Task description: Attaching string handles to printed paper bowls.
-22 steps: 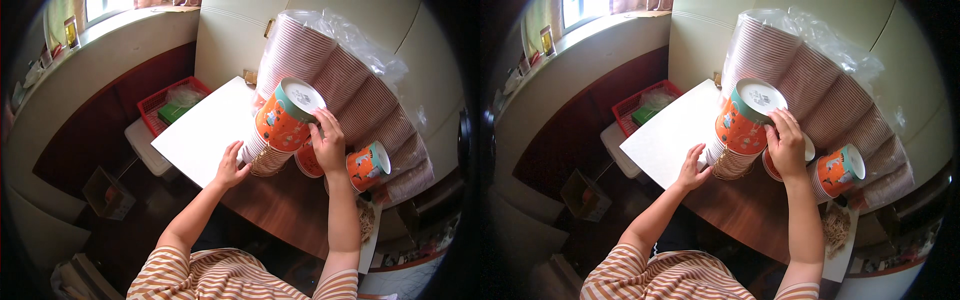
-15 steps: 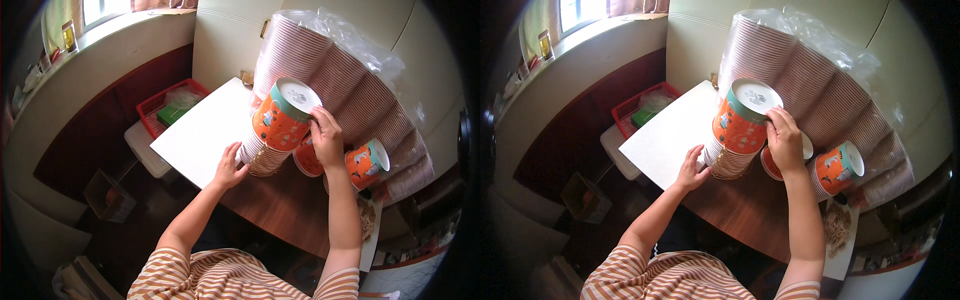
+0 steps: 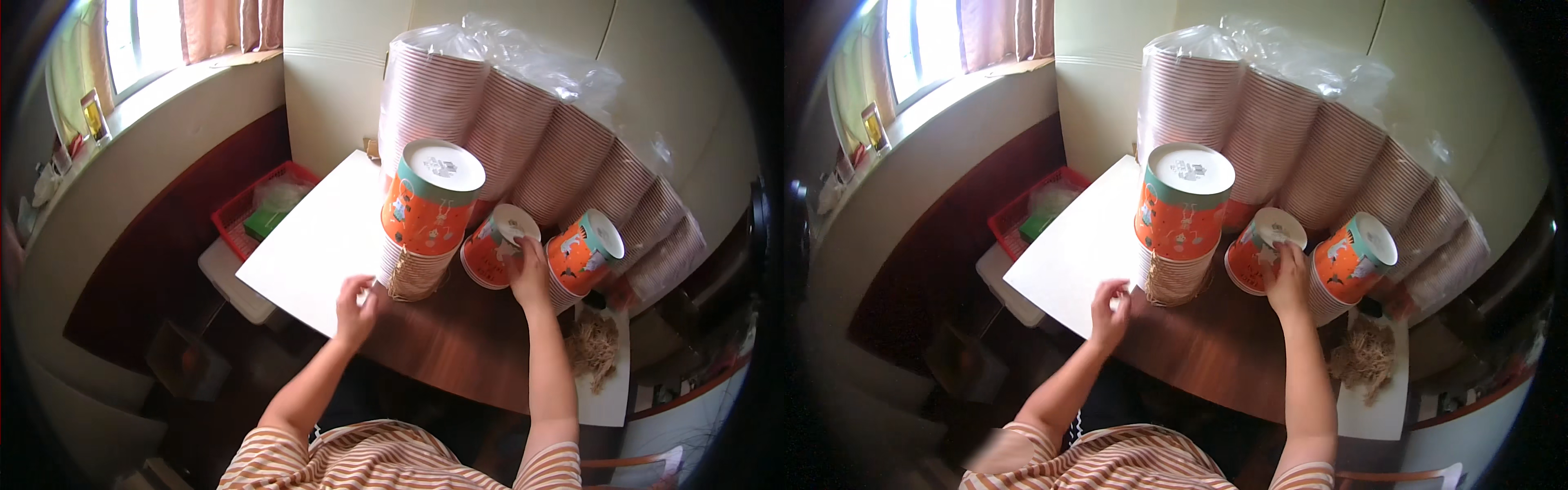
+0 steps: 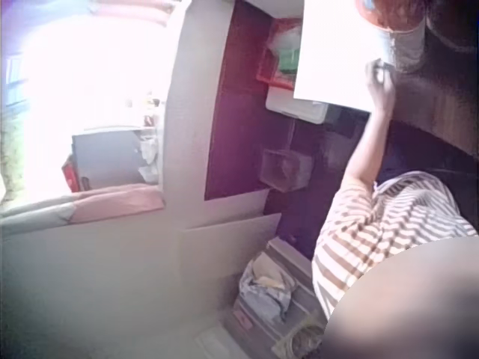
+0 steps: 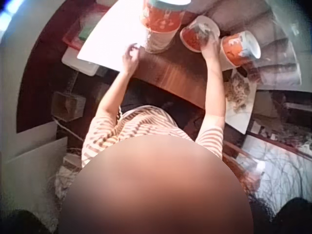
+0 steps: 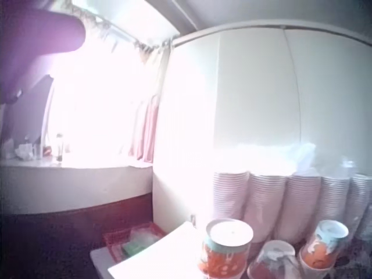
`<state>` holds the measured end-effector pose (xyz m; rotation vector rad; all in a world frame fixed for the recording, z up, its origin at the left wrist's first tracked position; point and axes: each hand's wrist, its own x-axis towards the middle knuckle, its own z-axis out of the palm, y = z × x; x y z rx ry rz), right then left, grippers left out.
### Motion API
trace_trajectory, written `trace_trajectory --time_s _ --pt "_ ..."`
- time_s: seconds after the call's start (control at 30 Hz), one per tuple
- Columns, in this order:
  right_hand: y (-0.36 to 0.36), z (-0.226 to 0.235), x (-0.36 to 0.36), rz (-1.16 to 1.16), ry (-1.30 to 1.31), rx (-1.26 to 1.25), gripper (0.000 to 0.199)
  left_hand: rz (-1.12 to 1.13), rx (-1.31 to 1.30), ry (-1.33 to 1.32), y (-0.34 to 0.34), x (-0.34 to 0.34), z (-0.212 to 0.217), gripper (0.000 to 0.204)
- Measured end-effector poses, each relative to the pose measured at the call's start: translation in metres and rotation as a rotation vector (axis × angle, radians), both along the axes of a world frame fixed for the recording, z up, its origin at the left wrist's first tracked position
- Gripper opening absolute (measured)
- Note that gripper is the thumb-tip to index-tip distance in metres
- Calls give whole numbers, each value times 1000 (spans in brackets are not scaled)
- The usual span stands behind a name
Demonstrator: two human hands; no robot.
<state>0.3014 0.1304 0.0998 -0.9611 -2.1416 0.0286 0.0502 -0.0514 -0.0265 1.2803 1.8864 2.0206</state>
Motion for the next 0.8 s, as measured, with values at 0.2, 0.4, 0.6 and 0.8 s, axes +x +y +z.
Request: trace_trajectory --time_s 0.2,0.4,0.6,0.8 --pt "28 -35 17 -67 -169 195 38 -1407 42 -548 -92 101 105 24" --pt "33 -20 13 -146 -284 202 22 -2144 161 -1079 -117 127 182 52" --pt "19 -10 20 -23 -123 16 14 -2259 159 -1123 -114 134 183 50" --pt "-18 7 40 36 0 -83 14 -2346 211 -1159 -111 140 186 49"
